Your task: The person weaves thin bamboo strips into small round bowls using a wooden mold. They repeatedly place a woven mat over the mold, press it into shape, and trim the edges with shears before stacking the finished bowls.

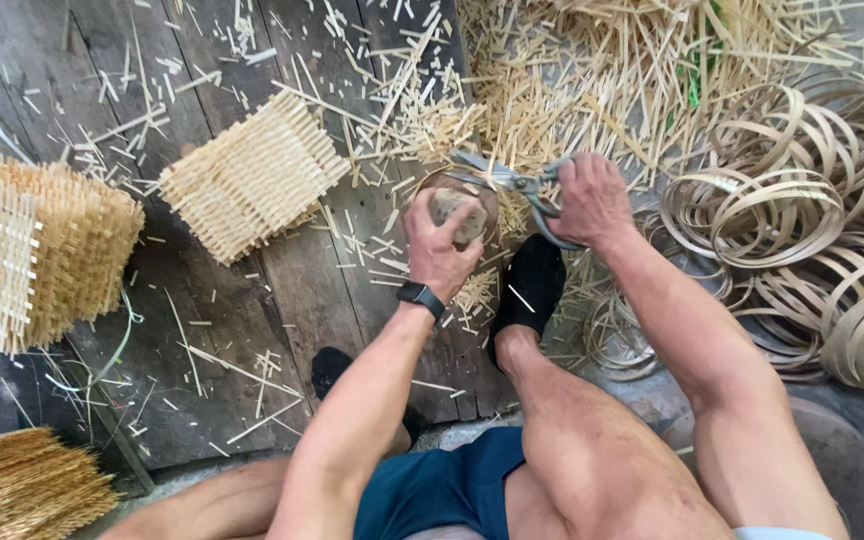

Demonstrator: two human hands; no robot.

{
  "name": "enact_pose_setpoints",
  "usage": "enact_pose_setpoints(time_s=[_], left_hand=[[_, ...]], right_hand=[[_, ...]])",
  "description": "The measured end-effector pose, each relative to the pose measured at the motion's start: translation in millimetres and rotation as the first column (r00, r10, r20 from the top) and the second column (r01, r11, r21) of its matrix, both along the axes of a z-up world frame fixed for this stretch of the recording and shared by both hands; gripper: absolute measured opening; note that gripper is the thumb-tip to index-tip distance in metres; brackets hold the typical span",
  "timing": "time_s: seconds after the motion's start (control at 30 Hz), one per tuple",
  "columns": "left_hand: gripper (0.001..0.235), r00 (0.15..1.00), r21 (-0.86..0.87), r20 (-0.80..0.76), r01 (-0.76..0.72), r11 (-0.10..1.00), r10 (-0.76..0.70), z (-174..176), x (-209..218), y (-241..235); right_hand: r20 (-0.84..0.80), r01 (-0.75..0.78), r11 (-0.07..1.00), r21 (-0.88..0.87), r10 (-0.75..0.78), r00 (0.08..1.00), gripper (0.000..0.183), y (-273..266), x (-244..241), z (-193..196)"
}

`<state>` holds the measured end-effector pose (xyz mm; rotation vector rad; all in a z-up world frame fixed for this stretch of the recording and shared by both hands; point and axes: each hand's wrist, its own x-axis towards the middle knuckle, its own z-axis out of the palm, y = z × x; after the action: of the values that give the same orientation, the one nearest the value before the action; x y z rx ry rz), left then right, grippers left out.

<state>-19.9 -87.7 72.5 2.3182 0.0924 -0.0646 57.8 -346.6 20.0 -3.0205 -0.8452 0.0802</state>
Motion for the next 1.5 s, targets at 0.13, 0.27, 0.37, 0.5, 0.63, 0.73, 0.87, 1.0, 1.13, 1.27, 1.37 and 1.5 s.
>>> enact_pose_setpoints(time_s=[0.13, 0.27, 0.37, 0.5, 0.63, 0.73, 0.87, 1.0, 1.13, 1.27, 1.37, 1.5], left_hand=[[0.055, 0.991, 0.054, 0.032, 0.131, 0.990, -0.133, -4, 10, 21], [0.054, 0.957, -0.057, -0.067, 0.279, 0.959, -0.282, 0, 14, 41], [0.052, 0.945, -0.066, -0.064, 0.316, 0.947, -0.320, 5, 21, 43], [0.052, 0.903, 0.006, -0.071, 0.425, 0.905, -0.424, 9, 28, 47], [0.092, 0.968, -0.021, 0.113, 0.226, 0.974, -0.222, 12, 15, 43], [0.105, 0.990, -0.072, -0.127, -0.068, 0.995, 0.059, 7, 1, 22], [0.099, 0.997, -0.067, -0.075, 0.013, 0.998, -0.018, -1, -5, 14], [0.094, 0.992, -0.044, -0.112, 0.062, 0.997, -0.066, -4, -4, 26], [0.092, 0.990, 0.007, -0.103, 0.095, 0.995, -0.094, -5, -2, 29], [0.093, 0.960, 0.052, -0.076, 0.274, 0.960, -0.270, -6, 7, 35], [0.090, 0.982, 0.146, -0.006, 0.187, 0.972, -0.188, -3, 7, 34], [0.094, 0.981, -0.007, -0.057, -0.183, 0.983, 0.183, 2, -8, 11]], right_hand=[[-0.217, 0.026, 0.985, -0.171, -0.064, 0.974, 0.031, 3, 5, -1], [-0.279, 0.023, 0.989, -0.145, -0.064, 0.958, 0.030, -12, 4, 13], [-0.201, 0.005, 0.992, -0.123, -0.030, 0.979, 0.048, 1, 7, 17], [-0.216, 0.005, 0.988, -0.154, -0.039, 0.976, 0.034, 13, 9, 12], [-0.388, 0.013, 0.982, -0.190, -0.087, 0.917, 0.026, -4, 10, 16], [-0.258, 0.017, 0.992, -0.122, -0.048, 0.965, 0.037, -3, 8, 16], [-0.091, 0.004, 0.998, -0.066, -0.010, 0.996, 0.044, 13, 4, 8], [-0.474, 0.057, 0.976, -0.208, -0.152, 0.867, 0.031, -2, 3, 10], [-0.338, 0.031, 0.989, -0.143, -0.078, 0.938, 0.034, -8, 2, 14], [-0.166, -0.013, 0.998, -0.066, 0.002, 0.986, 0.044, 16, 4, 1], [-0.298, -0.011, 0.991, -0.134, -0.030, 0.954, 0.023, 10, 7, -3], [-0.321, 0.011, 0.992, -0.129, -0.052, 0.946, 0.032, -3, 4, 1]])
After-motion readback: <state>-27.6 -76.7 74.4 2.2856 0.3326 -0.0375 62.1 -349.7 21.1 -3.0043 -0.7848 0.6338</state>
